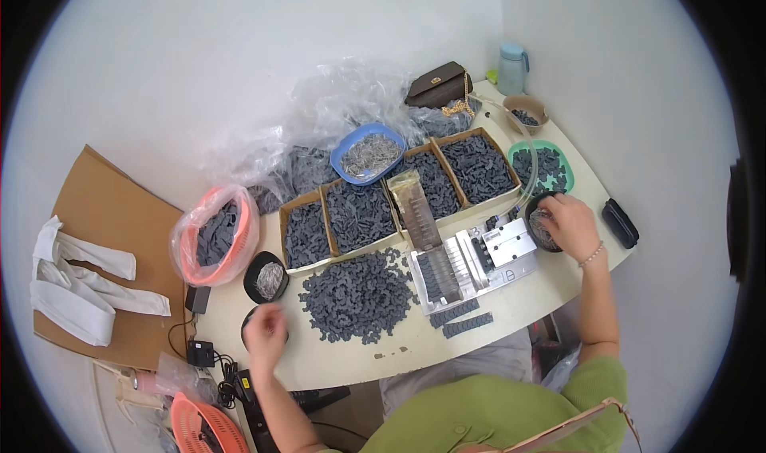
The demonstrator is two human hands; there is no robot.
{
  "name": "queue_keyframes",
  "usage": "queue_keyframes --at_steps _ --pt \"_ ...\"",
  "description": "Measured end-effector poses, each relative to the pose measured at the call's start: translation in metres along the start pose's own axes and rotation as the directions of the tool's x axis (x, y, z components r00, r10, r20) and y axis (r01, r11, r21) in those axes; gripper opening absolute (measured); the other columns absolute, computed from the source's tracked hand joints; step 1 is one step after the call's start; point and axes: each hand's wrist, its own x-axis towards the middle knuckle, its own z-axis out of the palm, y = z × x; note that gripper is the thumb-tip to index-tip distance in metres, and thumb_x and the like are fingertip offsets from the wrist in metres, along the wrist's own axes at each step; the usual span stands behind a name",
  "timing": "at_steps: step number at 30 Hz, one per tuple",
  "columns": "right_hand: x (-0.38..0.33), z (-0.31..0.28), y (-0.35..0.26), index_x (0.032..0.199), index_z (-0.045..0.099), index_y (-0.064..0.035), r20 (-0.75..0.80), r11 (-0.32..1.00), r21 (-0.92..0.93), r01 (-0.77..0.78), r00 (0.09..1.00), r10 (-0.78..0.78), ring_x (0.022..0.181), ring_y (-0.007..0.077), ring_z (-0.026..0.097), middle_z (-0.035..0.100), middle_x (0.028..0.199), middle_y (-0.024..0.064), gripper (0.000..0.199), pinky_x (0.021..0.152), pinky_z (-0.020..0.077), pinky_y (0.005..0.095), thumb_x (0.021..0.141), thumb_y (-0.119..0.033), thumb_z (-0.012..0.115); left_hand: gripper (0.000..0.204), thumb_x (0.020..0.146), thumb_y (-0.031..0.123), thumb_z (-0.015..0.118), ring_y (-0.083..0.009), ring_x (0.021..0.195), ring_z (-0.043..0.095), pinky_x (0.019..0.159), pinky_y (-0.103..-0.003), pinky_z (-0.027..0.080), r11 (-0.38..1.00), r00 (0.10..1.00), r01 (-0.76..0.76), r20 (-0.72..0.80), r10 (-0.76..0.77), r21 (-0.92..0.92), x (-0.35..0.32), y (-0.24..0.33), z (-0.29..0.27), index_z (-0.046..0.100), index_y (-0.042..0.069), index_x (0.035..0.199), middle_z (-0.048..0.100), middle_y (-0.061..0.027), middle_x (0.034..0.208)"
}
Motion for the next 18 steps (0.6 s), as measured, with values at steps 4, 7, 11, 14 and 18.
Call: queue_keyframes --at_steps 4,7,11,14,18 --pt "-0.009 0.010 0.025 0.082 0.064 -0.0074 0.213 0.998 0.029 -0.053 0.976 0.046 0.082 0.0280 0.062 0.062 0.082 0.0077 0.014 0.069 0.0494 0.0392 0.071 -0.011 0.071 0.019 0.076 -0.001 0.070 -0.0156 0.073 0.060 0.068 -0.028 0.048 0.920 0.927 -0.314 0.132 0.350 -0.234 0.002 0.092 0.098 0.064 0.004 0.093 0.064 -0.0045 0.080" --pt "-0.009 0.015 0.027 0.078 0.064 -0.0071 0.145 0.997 0.069 -0.042 0.989 0.031 0.080 0.0279 0.062 0.062 0.083 0.0075 0.010 0.069 0.0495 0.0395 0.071 -0.010 0.070 0.020 0.071 -0.002 0.070 -0.0280 0.081 0.058 0.072 -0.037 0.046 0.747 0.765 -0.583 0.092 0.637 -0.320 0.000 0.138 0.147 0.064 0.006 0.089 0.062 -0.0077 0.080" --pt "-0.015 0.005 0.026 0.079 0.064 -0.0061 -0.010 0.991 0.131 0.038 0.999 -0.038 0.078 0.0280 0.061 0.061 0.078 0.0080 0.007 0.071 0.0494 0.0391 0.072 -0.006 0.067 0.021 0.069 0.003 0.067 -0.0264 0.089 0.057 0.078 -0.038 0.045 0.659 0.654 -0.743 0.084 0.752 -0.116 -0.003 0.147 0.178 0.064 0.006 0.089 0.060 -0.0061 0.084" --pt "-0.017 0.004 0.034 0.079 0.064 -0.0046 -0.125 0.980 0.187 0.067 0.991 -0.044 0.075 0.0277 0.061 0.061 0.076 0.0083 0.006 0.069 0.0498 0.0366 0.074 -0.004 0.066 0.021 0.069 0.006 0.061 -0.0264 0.093 0.056 0.083 -0.038 0.045 0.623 0.612 -0.781 0.143 0.778 -0.042 -0.005 0.148 0.178 0.064 0.004 0.090 0.060 -0.0070 0.086" --pt "-0.012 0.003 0.026 0.084 0.063 -0.0041 -0.136 0.942 0.333 -0.040 0.987 0.090 0.073 0.0277 0.062 0.063 0.081 0.0096 0.008 0.065 0.0500 0.0345 0.077 -0.004 0.064 0.029 0.069 0.005 0.059 -0.0283 0.099 0.055 0.086 -0.041 0.044 0.600 0.591 -0.800 0.208 0.779 0.025 -0.012 0.147 0.178 0.066 0.005 0.097 0.059 -0.0099 0.098"
